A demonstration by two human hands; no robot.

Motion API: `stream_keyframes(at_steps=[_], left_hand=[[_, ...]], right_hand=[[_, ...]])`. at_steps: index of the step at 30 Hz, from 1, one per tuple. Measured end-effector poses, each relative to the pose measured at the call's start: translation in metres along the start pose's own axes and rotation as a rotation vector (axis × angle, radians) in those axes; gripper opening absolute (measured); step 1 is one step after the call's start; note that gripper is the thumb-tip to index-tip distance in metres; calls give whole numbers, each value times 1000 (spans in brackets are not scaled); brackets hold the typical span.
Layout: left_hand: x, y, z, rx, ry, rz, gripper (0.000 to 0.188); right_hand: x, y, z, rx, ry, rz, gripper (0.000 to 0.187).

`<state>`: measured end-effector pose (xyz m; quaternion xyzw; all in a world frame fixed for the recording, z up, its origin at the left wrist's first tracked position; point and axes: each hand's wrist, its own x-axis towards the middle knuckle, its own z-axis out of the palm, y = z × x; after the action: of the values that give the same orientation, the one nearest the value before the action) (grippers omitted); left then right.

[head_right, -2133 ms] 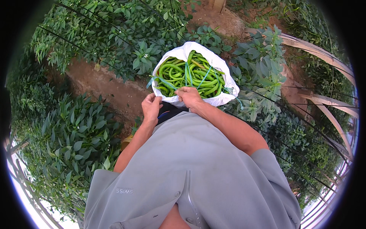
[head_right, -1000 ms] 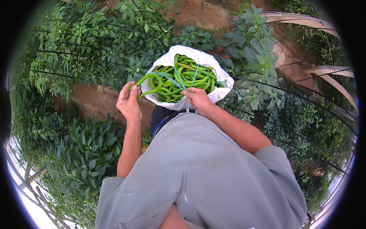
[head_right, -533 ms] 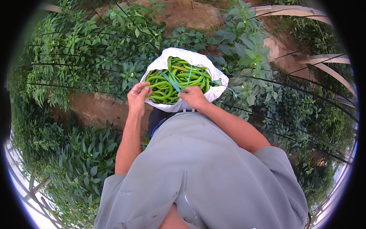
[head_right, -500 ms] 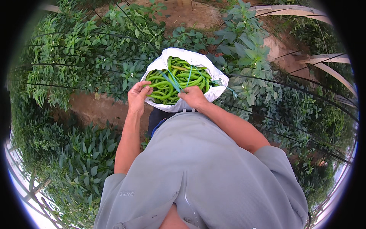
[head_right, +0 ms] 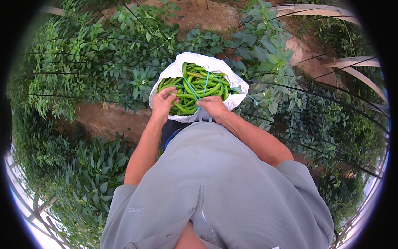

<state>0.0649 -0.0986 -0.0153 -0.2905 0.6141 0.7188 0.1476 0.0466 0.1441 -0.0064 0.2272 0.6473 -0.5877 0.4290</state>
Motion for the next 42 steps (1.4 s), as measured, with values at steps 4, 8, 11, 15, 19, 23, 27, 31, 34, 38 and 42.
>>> stream_keyframes(at_steps=[4,8,11,15,19,23,27,31,34,38,42], left_hand=[[-14,-17,-3,2,150,110,27],[-12,-15,-2,-235,318,147,25],[-16,-12,5,-327,317,93,23],[-22,-12,6,-555,344,130,21],[-21,-9,14,-440,373,157,17],[-21,-8,19,-283,411,271,14],[-23,-5,12,-279,454,342,15],[-16,-5,5,-266,448,304,15],[-12,-5,6,-298,440,296,16],[-17,-3,8,-388,452,225,19],[-20,2,12,-424,472,203,20]], right_hand=[[2,9,-3,118,-31,-6,33],[0,7,0,106,-24,-14,32],[2,6,-3,124,-44,-2,32],[3,7,-4,166,-65,0,30],[2,5,-2,175,-61,12,24],[2,4,-4,245,-89,41,16],[-1,1,-5,257,-120,29,15],[3,4,-6,263,-127,37,22],[2,4,-7,273,-136,27,20],[2,5,-7,285,-141,19,20],[2,3,-8,296,-143,25,19]])
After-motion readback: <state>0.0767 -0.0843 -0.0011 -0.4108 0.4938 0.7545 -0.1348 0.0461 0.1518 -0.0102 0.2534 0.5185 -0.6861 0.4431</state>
